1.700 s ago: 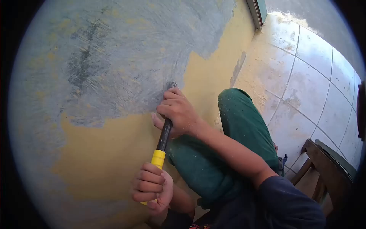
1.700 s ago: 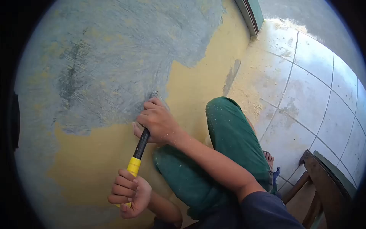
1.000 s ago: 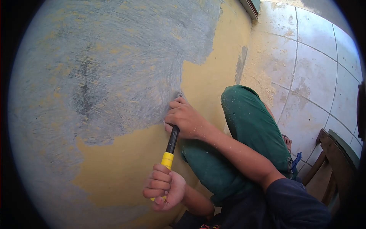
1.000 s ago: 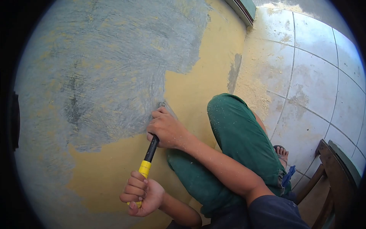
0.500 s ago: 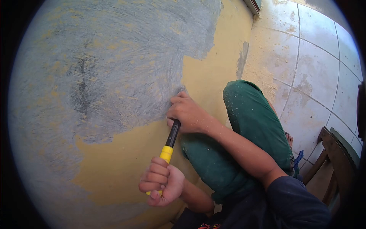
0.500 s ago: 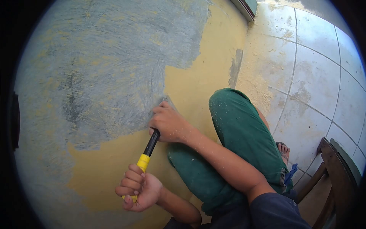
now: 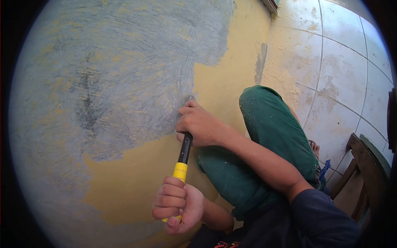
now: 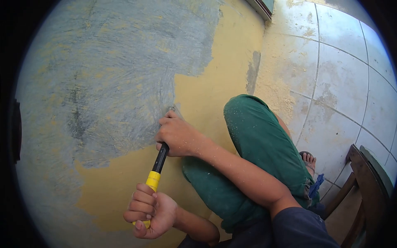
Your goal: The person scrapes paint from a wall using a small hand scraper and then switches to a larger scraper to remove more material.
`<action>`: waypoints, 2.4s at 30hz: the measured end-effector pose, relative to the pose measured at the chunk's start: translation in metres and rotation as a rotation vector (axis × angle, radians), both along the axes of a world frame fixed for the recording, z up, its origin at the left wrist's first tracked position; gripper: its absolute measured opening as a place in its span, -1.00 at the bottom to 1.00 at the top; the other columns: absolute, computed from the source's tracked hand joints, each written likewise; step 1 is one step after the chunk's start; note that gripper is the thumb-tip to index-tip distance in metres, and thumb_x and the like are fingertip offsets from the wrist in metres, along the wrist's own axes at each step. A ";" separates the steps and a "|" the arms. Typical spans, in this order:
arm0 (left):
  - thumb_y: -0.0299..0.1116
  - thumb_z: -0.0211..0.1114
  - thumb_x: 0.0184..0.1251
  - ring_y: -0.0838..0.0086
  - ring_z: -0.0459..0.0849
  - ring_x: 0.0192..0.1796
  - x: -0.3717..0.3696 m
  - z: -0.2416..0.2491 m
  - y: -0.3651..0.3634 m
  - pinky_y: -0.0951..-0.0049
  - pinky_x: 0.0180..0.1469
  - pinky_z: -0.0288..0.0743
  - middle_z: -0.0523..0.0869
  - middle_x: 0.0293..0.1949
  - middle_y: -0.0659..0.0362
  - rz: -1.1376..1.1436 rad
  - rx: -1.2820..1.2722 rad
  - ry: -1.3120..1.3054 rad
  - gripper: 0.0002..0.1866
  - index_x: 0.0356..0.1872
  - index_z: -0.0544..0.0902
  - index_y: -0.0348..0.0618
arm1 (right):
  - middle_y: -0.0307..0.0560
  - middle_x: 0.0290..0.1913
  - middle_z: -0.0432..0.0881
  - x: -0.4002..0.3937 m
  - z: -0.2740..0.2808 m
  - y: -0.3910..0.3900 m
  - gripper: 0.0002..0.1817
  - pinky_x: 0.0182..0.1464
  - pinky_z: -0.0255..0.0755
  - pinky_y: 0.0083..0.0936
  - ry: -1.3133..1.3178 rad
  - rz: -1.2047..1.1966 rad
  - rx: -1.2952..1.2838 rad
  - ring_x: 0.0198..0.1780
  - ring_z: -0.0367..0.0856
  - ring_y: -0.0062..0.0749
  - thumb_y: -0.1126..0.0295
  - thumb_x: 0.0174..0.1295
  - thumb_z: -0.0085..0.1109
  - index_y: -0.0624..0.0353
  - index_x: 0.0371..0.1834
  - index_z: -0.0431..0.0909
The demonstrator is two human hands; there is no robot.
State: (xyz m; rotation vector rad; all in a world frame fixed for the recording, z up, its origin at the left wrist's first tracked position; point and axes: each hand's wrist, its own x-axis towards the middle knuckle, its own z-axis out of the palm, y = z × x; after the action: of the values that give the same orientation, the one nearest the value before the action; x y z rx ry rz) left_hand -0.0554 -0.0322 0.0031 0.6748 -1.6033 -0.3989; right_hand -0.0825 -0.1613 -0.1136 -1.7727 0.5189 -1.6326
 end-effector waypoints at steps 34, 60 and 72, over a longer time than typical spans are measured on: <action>-0.23 0.02 0.13 0.55 0.04 -0.66 -0.016 0.008 -0.014 0.38 -0.46 0.00 0.10 -0.78 0.30 0.004 -0.018 -0.001 -0.71 -0.66 0.15 0.00 | -0.18 -0.65 0.45 -0.014 0.004 -0.019 -0.79 -0.04 0.22 -0.34 0.025 -0.034 -0.026 -0.32 0.45 -0.29 0.31 -0.07 0.21 0.03 -0.76 0.45; -0.25 -0.01 0.17 0.54 0.04 -0.61 -0.019 0.011 -0.039 0.38 -0.41 0.06 0.08 -0.75 0.29 -0.082 0.053 -0.037 -0.72 -0.64 0.12 0.02 | -0.13 -0.55 0.57 -0.028 0.004 -0.035 -0.82 0.00 0.24 -0.33 0.156 -0.021 0.018 -0.29 0.55 -0.24 0.28 -0.03 0.28 0.04 -0.69 0.57; -0.24 0.00 0.15 0.53 0.05 -0.64 -0.023 0.007 -0.028 0.35 -0.44 0.05 0.14 -0.77 0.26 -0.059 -0.038 0.011 -0.73 -0.64 0.17 -0.03 | -0.11 -0.55 0.56 -0.026 0.011 -0.033 -0.87 -0.01 0.24 -0.30 0.070 0.012 -0.056 -0.30 0.55 -0.20 0.33 -0.09 0.31 0.06 -0.67 0.58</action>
State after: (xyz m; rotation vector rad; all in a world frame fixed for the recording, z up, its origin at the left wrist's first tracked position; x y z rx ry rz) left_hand -0.0787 -0.0597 0.0097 0.5966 -1.6192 -0.4132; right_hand -0.1085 -0.1941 -0.1022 -1.8766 0.4979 -1.5960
